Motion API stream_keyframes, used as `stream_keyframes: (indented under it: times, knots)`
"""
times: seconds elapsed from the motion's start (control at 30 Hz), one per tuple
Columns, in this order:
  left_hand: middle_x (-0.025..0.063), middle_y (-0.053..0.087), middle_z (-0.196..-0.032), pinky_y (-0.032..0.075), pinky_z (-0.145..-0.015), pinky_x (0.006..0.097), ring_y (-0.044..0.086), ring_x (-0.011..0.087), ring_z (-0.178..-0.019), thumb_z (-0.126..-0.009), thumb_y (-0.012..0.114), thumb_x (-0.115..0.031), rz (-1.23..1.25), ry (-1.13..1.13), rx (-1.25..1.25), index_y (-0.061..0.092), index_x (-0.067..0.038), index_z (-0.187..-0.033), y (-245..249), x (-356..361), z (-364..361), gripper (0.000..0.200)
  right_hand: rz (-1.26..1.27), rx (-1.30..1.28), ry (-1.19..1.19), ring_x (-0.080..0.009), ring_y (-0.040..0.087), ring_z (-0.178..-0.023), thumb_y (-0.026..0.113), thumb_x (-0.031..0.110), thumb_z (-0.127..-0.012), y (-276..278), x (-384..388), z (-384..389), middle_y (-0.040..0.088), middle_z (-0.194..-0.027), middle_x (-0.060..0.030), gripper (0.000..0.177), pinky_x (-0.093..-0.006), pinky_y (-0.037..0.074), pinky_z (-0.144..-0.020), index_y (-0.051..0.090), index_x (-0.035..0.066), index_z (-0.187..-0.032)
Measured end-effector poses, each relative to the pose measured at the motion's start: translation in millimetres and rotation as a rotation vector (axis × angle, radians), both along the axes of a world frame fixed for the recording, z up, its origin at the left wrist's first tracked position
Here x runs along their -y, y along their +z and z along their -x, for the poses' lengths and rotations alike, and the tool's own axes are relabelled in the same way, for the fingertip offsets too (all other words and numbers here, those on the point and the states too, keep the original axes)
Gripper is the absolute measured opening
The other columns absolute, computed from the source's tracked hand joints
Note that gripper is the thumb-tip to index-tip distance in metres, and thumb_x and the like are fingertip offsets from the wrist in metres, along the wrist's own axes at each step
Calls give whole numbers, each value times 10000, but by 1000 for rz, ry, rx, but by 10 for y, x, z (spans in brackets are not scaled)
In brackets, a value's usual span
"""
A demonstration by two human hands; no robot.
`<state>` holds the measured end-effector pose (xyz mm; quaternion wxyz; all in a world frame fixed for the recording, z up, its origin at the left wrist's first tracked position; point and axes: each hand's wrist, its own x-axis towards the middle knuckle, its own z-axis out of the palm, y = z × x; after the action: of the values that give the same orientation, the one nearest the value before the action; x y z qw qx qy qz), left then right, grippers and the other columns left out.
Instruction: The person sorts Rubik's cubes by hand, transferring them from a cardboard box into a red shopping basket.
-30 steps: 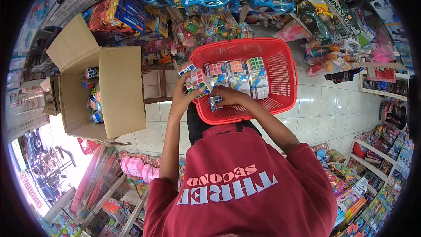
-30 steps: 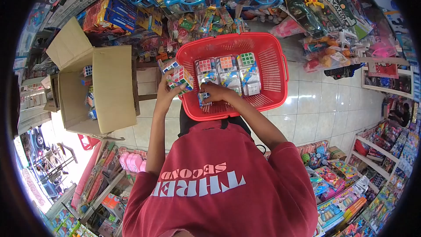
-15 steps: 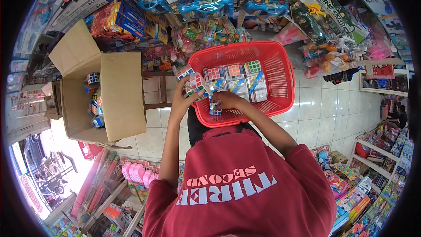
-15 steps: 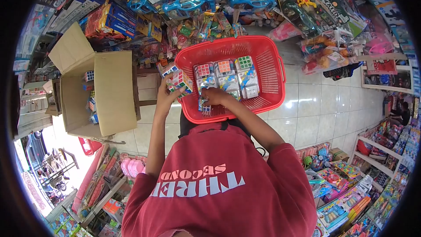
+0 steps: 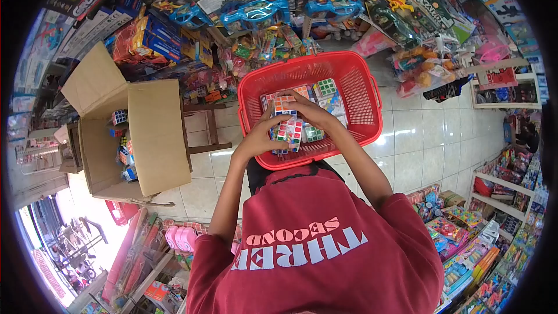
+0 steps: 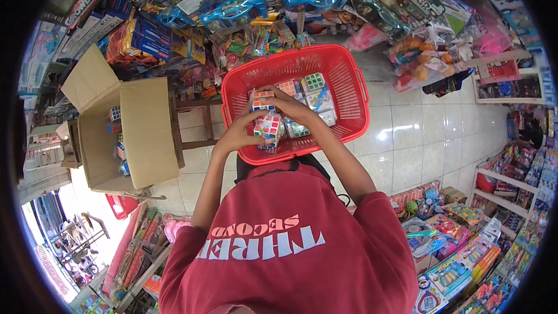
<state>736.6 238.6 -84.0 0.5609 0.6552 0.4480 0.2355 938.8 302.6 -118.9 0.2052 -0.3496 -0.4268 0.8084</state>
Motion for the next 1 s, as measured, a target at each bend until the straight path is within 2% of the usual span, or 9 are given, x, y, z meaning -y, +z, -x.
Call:
stream_keyframes:
  times: [0.03, 0.07, 0.17, 0.2, 0.3, 0.33, 0.6, 0.77, 1.0]
  knots:
    - [298, 121, -1487, 219, -1101, 430, 143, 392, -1395, -593, 828, -296, 27, -28, -23, 567, -149, -1242, -41, -10, -9, 715, -5, 19, 19, -201, 451, -1199, 567, 386, -879, -14, 1, -29, 445, -1318, -112, 635, -361, 414, -946, 323, 114, -1398]
    - [294, 133, -1486, 227, -1098, 429, 162, 396, -1390, -596, 828, -313, -42, -52, -55, 562, -147, -1251, -113, -21, 1, 726, -23, 98, -86, -111, 517, -926, 589, 345, -854, -30, 45, -46, 529, -1138, -39, 533, -260, 419, -679, 409, 123, -1304]
    - [286, 157, -1483, 234, -1095, 437, 170, 392, -1389, -612, 823, -323, -35, 37, -62, 564, -153, -1246, -154, -79, 18, 705, -92, 283, -155, -101, 509, -878, 604, 358, -838, -180, 83, -224, 535, -1109, -42, 539, -249, 387, -638, 423, 113, -1283]
    - [279, 320, -1413, 310, -1051, 409, 331, 364, -1326, -658, 802, -321, -151, 64, -112, 518, -80, -1258, -197, -109, 52, 706, -82, 254, -151, -116, 525, -902, 645, 309, -806, -135, 96, -297, 545, -1073, -48, 522, -260, 419, -672, 453, 98, -1244]
    - [255, 475, -1278, 377, -981, 369, 481, 318, -1194, -709, 774, -310, 100, 277, 13, 461, 7, -1251, -299, -132, 58, 701, -83, 364, -15, -191, 543, -1076, 635, 179, -815, -283, 98, -476, 509, -1239, -89, 508, -340, 448, -873, 431, 101, -1274]
    - [227, 553, -1153, 411, -923, 347, 545, 281, -1080, -734, 757, -288, -14, 282, -35, 426, 61, -1231, -366, -156, 52, 692, -116, 347, -20, -174, 554, -1028, 683, 155, -775, -402, 113, -512, 547, -1170, -83, 484, -302, 455, -831, 479, 78, -1207]
    - [227, 563, -1142, 412, -915, 346, 545, 276, -1083, -731, 763, -300, 30, 339, 25, 431, 59, -1231, -423, -216, -29, 699, -454, 666, 506, -268, 577, -899, 727, 303, -730, -872, 91, -419, 585, -966, -147, 577, -345, 452, -780, 456, 23, -1156]
    - [211, 570, -1130, 421, -900, 333, 556, 251, -1051, -732, 765, -291, 20, 364, 2, 434, 52, -1230, -491, -219, 17, 689, -596, 620, 498, -277, 586, -883, 694, 289, -770, -1203, 102, -391, 587, -950, -155, 520, -360, 454, -752, 454, 12, -1139]
    - [199, 583, -1108, 426, -893, 325, 563, 239, -1035, -737, 762, -267, 0, 383, 8, 427, 48, -1234, -435, -218, -5, 677, -598, 672, 539, -273, 592, -908, 709, 248, -751, -976, 0, -346, 584, -937, -147, 477, -369, 466, -768, 479, 11, -1095]
